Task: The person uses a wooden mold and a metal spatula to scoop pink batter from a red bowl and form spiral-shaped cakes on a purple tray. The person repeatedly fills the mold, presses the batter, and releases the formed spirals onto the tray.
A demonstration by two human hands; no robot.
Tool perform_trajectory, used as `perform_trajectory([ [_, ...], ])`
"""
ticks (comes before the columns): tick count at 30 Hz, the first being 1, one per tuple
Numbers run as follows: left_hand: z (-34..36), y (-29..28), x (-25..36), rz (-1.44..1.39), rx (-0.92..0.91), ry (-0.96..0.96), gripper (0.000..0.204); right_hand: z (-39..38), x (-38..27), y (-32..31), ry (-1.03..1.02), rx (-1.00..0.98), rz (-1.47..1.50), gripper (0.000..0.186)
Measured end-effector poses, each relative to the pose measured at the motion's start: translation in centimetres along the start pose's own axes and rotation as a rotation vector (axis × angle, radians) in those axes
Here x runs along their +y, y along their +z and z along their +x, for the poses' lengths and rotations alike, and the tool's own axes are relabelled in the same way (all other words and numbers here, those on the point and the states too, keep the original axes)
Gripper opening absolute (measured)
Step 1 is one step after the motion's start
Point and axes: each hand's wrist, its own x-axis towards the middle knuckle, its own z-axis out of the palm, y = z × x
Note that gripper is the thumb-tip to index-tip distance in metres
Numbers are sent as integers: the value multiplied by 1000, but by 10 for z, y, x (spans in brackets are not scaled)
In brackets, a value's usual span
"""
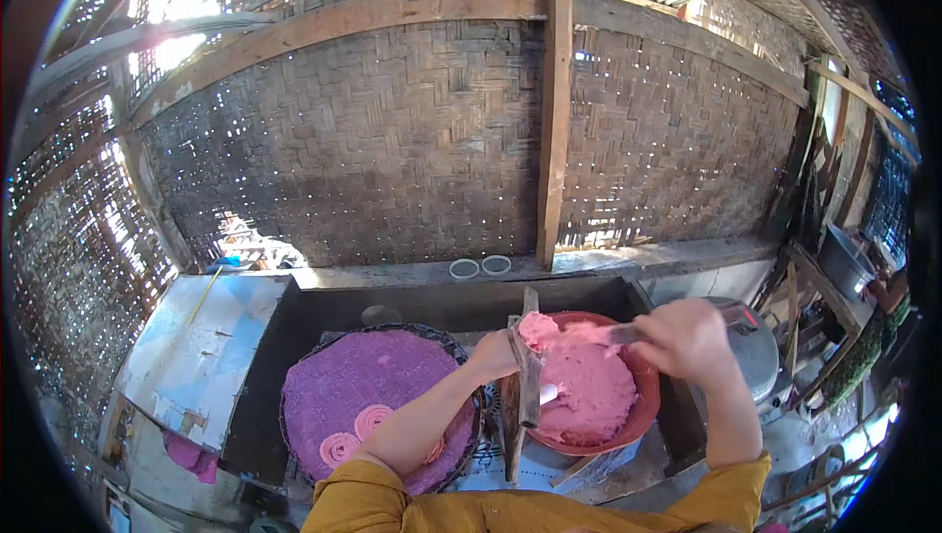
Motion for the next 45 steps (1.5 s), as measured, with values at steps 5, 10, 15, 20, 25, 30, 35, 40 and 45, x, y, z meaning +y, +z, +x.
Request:
perform_trajectory([
  [5, -5, 5, 15, 28, 82, 78, 42, 3, 8, 12, 17, 98, 53, 25],
  [10, -12, 0, 41, 69, 127, 145, 38, -5, -1, 20, -24, -89, 110, 22],
  [15, -8, 10, 32, 155, 67, 154, 37, 7, -35, 50, -162, -128, -11, 12],
  [20, -7, 0, 29, 159, -98, 116, 38, 0, -31, 53, -164, -111, -24, 11],
  [25, 1, 3, -14, 3, 52, 23, 47, -18, 13, 6, 185, 43, 60, 27],
  [30, -7, 8, 1, -178, 179, 120, 40, -22, 16, 46, 253, -35, 124, 27],
  [35, -8, -6, 5, -96, 88, 85, 36, -28, 12, 39, 275, -168, 294, 27],
  [40, -9, -4, 13, 103, -25, -52, 39, -18, 19, 19, 301, -323, 335, 28],
  [45, -21, 6, 36, 90, 146, 41, 39, 0, 15, 22, 255, -608, 331, 32],
])
